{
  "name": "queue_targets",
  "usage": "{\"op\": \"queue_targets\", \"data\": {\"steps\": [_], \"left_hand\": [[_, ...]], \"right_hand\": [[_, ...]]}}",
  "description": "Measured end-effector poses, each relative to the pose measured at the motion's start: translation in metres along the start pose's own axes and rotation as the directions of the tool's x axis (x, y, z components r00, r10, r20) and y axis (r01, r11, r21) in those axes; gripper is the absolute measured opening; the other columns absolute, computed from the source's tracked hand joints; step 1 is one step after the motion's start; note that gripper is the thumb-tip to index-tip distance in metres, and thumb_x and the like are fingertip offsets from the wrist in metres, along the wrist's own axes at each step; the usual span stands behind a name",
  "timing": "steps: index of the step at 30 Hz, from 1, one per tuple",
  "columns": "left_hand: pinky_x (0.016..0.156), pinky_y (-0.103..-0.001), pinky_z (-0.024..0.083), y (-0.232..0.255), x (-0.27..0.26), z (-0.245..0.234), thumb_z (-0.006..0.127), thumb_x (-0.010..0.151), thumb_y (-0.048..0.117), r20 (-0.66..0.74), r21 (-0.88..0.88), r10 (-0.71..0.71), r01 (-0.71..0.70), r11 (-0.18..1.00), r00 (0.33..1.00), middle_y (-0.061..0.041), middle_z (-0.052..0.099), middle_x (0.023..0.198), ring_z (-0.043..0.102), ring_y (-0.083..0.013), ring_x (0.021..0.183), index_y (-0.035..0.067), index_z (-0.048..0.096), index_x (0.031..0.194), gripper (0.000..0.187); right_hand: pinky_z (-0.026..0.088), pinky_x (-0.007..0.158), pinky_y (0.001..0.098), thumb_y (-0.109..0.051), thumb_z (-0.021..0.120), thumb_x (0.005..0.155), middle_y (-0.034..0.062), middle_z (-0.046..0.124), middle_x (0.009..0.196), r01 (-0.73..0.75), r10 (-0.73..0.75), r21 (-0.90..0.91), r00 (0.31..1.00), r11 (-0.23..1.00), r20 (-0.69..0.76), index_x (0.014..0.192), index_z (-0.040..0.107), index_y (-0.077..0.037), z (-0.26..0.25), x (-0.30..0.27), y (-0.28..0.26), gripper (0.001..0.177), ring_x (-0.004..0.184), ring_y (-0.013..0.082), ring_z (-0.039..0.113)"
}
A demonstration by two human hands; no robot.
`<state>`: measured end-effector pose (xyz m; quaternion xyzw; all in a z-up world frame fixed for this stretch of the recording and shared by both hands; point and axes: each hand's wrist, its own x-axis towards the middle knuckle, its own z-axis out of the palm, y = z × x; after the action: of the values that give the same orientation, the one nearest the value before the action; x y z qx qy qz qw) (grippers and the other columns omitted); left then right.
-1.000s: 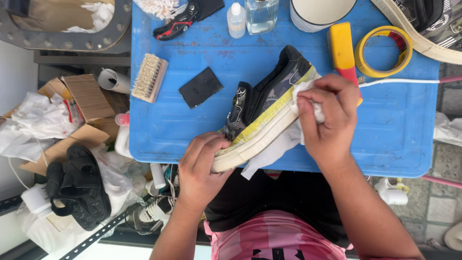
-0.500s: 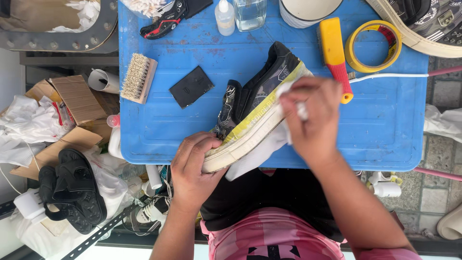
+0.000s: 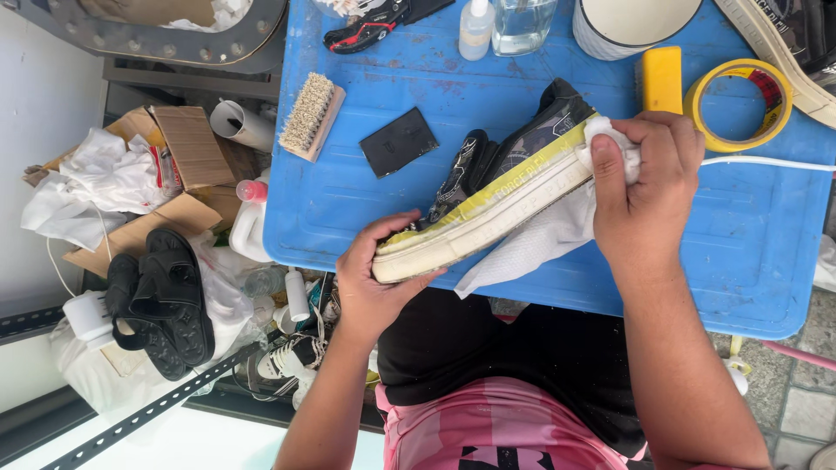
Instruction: The person cleans a black studded slip-on shoe using a white cloth, a black sponge, and a cotton swab. They wipe the upper and sole, scrub the midsole with the sponge, and detail the seams and edges with the swab.
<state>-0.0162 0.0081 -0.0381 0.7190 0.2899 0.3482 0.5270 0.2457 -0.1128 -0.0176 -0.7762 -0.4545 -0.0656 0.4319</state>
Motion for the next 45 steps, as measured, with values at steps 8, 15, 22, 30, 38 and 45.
{"op": "queue_targets", "data": {"steps": [8, 15, 22, 30, 38, 45], "left_hand": [[0.103, -0.036, 0.061, 0.003, -0.004, 0.009, 0.093, 0.072, 0.004, -0.014, 0.128, 0.258, -0.254, 0.959, 0.966, -0.017, 0.072, 0.126, 0.073, -0.0274, 0.120, 0.002, 0.065, 0.120, 0.056], [0.103, -0.039, 0.059, 0.017, 0.003, 0.014, 0.091, 0.074, 0.004, 0.016, 0.158, 0.396, -0.393, 0.906, 0.918, -0.016, 0.071, 0.121, 0.072, -0.0306, 0.117, 0.002, 0.064, 0.115, 0.050], [0.096, -0.038, 0.060, 0.033, -0.001, 0.014, 0.091, 0.071, 0.009, 0.058, 0.265, 0.404, -0.405, 0.875, 0.913, -0.013, 0.072, 0.117, 0.073, -0.0297, 0.111, 0.003, 0.064, 0.111, 0.049], [0.094, -0.037, 0.061, 0.041, 0.003, 0.014, 0.089, 0.075, 0.010, 0.108, 0.306, 0.441, -0.452, 0.838, 0.891, -0.011, 0.074, 0.114, 0.074, -0.0277, 0.108, 0.002, 0.065, 0.106, 0.041], [0.090, -0.037, 0.060, 0.038, 0.000, 0.018, 0.089, 0.073, 0.012, 0.126, 0.323, 0.441, -0.457, 0.828, 0.888, -0.012, 0.073, 0.111, 0.074, -0.0294, 0.104, 0.001, 0.064, 0.105, 0.042], [0.091, -0.037, 0.061, 0.038, 0.002, 0.019, 0.091, 0.074, 0.012, 0.092, 0.293, 0.432, -0.439, 0.849, 0.897, -0.012, 0.073, 0.112, 0.075, -0.0286, 0.106, 0.002, 0.063, 0.107, 0.044]], "right_hand": [[0.040, 0.097, 0.0447, -0.005, 0.068, 0.102, 0.0141, 0.064, 0.114, 0.185, -0.187, 0.074, 0.982, 0.980, 0.007, 0.114, 0.066, -0.002, 0.007, -0.048, -0.069, 0.013, 0.110, 0.0336, 0.058], [0.041, 0.095, 0.0423, -0.013, 0.079, 0.091, 0.0094, 0.066, 0.108, 0.310, -0.313, 0.085, 0.950, 0.947, 0.015, 0.108, 0.069, -0.007, 0.002, -0.059, -0.094, 0.020, 0.103, 0.0302, 0.058], [0.040, 0.096, 0.0395, -0.008, 0.078, 0.093, 0.0056, 0.067, 0.110, 0.212, -0.211, 0.024, 0.976, 0.977, -0.052, 0.106, 0.072, -0.007, -0.006, -0.055, -0.087, 0.015, 0.106, 0.0284, 0.059], [0.039, 0.092, 0.0389, -0.010, 0.076, 0.092, 0.0079, 0.065, 0.108, 0.250, -0.245, 0.084, 0.968, 0.965, -0.057, 0.100, 0.068, -0.010, -0.004, -0.066, -0.070, 0.012, 0.102, 0.0290, 0.058], [0.042, 0.092, 0.0431, -0.011, 0.075, 0.092, 0.0088, 0.064, 0.108, 0.336, -0.340, 0.145, 0.941, 0.931, 0.004, 0.104, 0.068, -0.010, 0.002, -0.085, -0.086, 0.014, 0.103, 0.0296, 0.059], [0.035, 0.097, 0.0423, -0.012, 0.064, 0.102, 0.0122, 0.057, 0.110, 0.166, -0.144, 0.212, 0.983, 0.963, -0.114, 0.104, 0.056, -0.012, 0.011, -0.074, -0.052, 0.008, 0.101, 0.0284, 0.053]]}}
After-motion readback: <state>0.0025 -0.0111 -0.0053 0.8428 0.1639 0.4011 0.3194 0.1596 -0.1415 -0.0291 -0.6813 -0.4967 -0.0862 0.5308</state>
